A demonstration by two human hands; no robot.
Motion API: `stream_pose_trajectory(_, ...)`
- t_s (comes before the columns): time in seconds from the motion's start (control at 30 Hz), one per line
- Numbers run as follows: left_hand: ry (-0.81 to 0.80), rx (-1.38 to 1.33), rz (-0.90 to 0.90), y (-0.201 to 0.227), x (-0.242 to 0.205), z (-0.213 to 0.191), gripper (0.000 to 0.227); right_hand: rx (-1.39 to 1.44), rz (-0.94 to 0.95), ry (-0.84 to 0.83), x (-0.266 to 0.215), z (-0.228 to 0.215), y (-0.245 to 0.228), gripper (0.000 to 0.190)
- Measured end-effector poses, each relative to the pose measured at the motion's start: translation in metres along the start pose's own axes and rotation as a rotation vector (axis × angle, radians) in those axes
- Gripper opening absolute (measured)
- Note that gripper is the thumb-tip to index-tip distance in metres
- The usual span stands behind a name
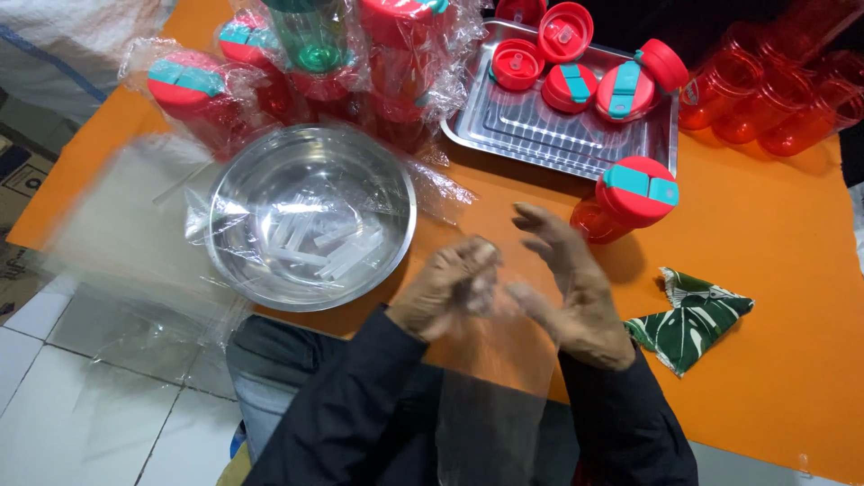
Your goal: Assembling plastic cups with lids and straws and wrapping them in plastic film
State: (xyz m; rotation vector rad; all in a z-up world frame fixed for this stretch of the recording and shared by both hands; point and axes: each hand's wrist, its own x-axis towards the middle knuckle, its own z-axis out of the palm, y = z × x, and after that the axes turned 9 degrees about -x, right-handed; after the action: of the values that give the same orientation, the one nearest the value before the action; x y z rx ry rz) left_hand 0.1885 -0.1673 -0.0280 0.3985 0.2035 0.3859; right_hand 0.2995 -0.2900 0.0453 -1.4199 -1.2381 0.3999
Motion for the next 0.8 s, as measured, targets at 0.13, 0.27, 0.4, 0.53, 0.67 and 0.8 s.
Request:
stream_pose_trajectory(0.13, -0.080, -0.051, 0.002, -0.023, -0.014, 0.032, 0.021, -0.142, -0.172, -0.131, 0.013, 0.000, 0.005, 0.029)
stream_pose_trajectory(0.27, -0.177, -0.174, -0.030, -0.040, -0.004, 0.015, 0.024, -0.170, -0.106, -0.095, 0.015, -0.012, -0.009, 0.007)
stream_pose_trajectory(0.4, -0.120, -0.115, 0.077, -0.017, -0.002, 0.008, 0.040, -0.329, 0.122, 0.017, 0.007, -0.041, -0.030, 0.009)
stream_pose_trajectory(0.53, -0.238, 0.118, -0.084, 0.042, -0.023, 0.005, 0.084, -0.436, 0.355, 0.021, -0.006, -0.079, -0.043, 0.017)
stream_pose_trajectory(0.67, -0.533, 0.270, -0.148, 0.071, -0.035, 0.004, 0.105, -0.599, 0.499, -0.022, -0.005, -0.091, -0.052, 0.016)
stream_pose_trajectory(0.8, -0.648, 0.405, -0.266, 0.079, -0.033, -0.006, 0.081, -0.728, 0.539, -0.111, -0.004, -0.099, -0.047, 0.018)
